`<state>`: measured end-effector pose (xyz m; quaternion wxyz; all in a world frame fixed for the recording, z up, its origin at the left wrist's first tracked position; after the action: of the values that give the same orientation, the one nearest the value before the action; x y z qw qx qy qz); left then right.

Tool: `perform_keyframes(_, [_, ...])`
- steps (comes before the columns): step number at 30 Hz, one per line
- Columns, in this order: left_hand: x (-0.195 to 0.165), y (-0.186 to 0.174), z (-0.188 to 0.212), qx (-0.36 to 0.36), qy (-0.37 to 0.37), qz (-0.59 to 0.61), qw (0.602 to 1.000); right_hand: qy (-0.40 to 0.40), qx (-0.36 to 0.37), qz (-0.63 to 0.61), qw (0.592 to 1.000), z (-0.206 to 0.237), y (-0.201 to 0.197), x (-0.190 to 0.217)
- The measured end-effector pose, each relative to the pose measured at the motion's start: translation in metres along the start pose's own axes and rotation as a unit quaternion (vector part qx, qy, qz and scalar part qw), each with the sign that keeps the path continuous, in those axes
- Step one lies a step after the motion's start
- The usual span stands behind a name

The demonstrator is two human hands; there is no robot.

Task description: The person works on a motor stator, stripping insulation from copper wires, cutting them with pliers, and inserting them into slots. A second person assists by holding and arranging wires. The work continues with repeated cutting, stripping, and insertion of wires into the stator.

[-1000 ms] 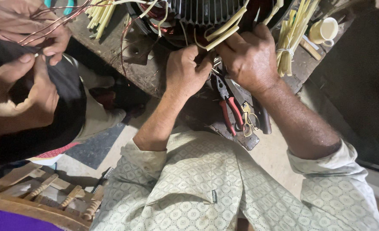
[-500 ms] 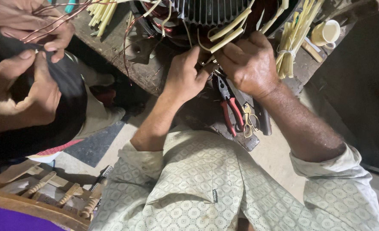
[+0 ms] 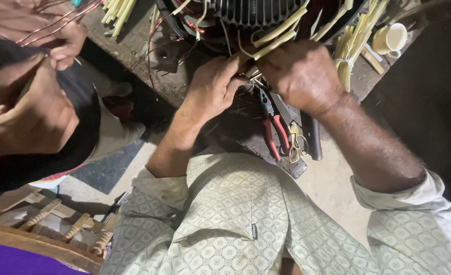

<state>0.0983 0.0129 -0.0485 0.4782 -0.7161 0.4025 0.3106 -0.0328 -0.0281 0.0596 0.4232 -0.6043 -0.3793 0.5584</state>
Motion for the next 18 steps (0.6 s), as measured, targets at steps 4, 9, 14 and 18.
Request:
perform_keyframes(4, [0.001,0.0,-0.003,0.023,0.006,0.007,1.0,-0.001,-0.023,-0.027,0.999,-0.002,0.004,0.005])
perform_keyframes(9, [-0.001,-0.012,0.002,-0.008,0.052,-0.049,0.997,0.023,-0.043,-0.058,0.997,0.002,0.007,0.005])
perform_keyframes(14, [0.007,-0.01,-0.003,0.02,0.015,-0.076,0.997,0.053,-0.035,-0.067,0.996,-0.002,0.01,0.003])
perform_keyframes(18, [0.009,-0.009,-0.006,0.045,0.002,-0.084,0.995,0.07,-0.039,-0.065,0.995,-0.008,0.004,0.007])
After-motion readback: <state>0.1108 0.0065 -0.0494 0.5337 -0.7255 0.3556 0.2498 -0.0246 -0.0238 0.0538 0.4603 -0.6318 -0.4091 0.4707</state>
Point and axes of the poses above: each hand's wrist, its own z-axis away from the middle knuckle, its own y-axis out of the palm, x = y × z, the point moved 7 cm from there along -z, towards the middle knuckle, and after that the axes turned 15 degrees about -y, right-handed, at the moved point
